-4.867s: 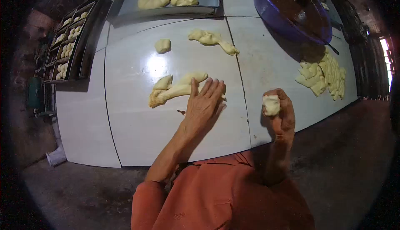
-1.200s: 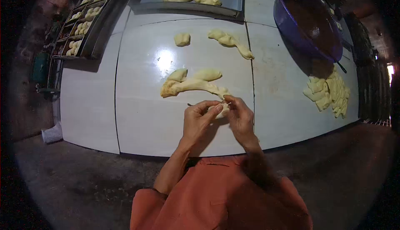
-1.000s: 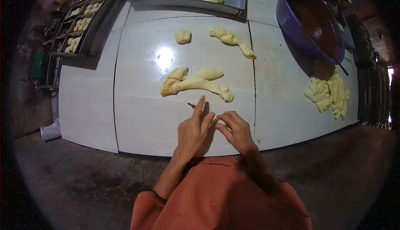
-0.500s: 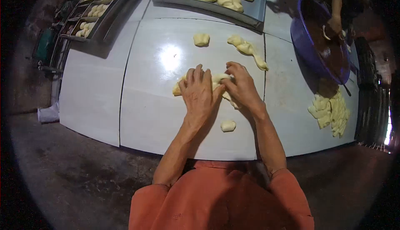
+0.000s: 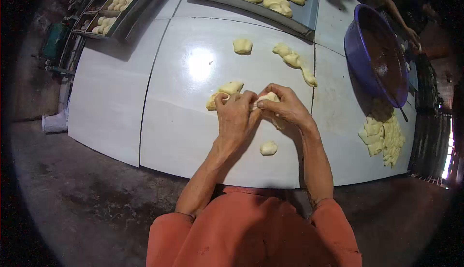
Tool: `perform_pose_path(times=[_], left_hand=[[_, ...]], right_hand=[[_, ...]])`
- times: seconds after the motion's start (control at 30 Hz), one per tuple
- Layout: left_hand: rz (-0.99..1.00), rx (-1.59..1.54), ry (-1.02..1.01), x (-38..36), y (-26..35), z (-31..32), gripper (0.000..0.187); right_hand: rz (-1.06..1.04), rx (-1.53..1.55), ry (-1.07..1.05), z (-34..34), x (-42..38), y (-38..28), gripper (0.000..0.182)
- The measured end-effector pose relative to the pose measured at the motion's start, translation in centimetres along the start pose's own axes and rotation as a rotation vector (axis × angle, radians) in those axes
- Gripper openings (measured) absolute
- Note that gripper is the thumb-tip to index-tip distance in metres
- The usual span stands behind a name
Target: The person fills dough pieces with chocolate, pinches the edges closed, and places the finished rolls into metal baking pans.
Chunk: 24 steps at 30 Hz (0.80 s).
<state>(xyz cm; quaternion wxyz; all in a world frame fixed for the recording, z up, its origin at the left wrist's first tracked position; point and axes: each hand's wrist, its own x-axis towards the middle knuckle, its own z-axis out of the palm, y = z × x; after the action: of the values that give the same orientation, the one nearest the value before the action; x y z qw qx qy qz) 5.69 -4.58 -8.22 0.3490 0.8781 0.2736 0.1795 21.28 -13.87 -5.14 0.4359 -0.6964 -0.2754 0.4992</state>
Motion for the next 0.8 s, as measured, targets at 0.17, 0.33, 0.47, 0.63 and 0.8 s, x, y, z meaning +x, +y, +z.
perform_pose_path(times=[0.17,0.33,0.47,0.63,0.8], left_hand=[[0.07,0.043,0.013,-0.3,-0.1,0.1,0.033],[0.255,0.125,0.163,-0.7,-0.9,1.4,0.027],[0.147,0.151,0.054,-1.3,-1.3,1.8,0.046],[0.182,0.114,0.012,-0.8,0.8,-0.5,0.093],[0.063,-0.514,-0.178,1.1,5.2,-1.1,0.063]], right_hand=[[-0.075,0.061,0.044,-0.2,0.0,0.4,0.019],[-0.145,0.556,-0.003,-0.8,-1.9,-0.4,0.016],[-0.357,0.787,0.032,-3.6,-3.8,-0.9,0.03],[-0.303,0.682,0.167,-3.7,-5.2,-0.8,0.054],[-0.102,0.553,0.223,-1.7,-7.2,0.0,0.033]])
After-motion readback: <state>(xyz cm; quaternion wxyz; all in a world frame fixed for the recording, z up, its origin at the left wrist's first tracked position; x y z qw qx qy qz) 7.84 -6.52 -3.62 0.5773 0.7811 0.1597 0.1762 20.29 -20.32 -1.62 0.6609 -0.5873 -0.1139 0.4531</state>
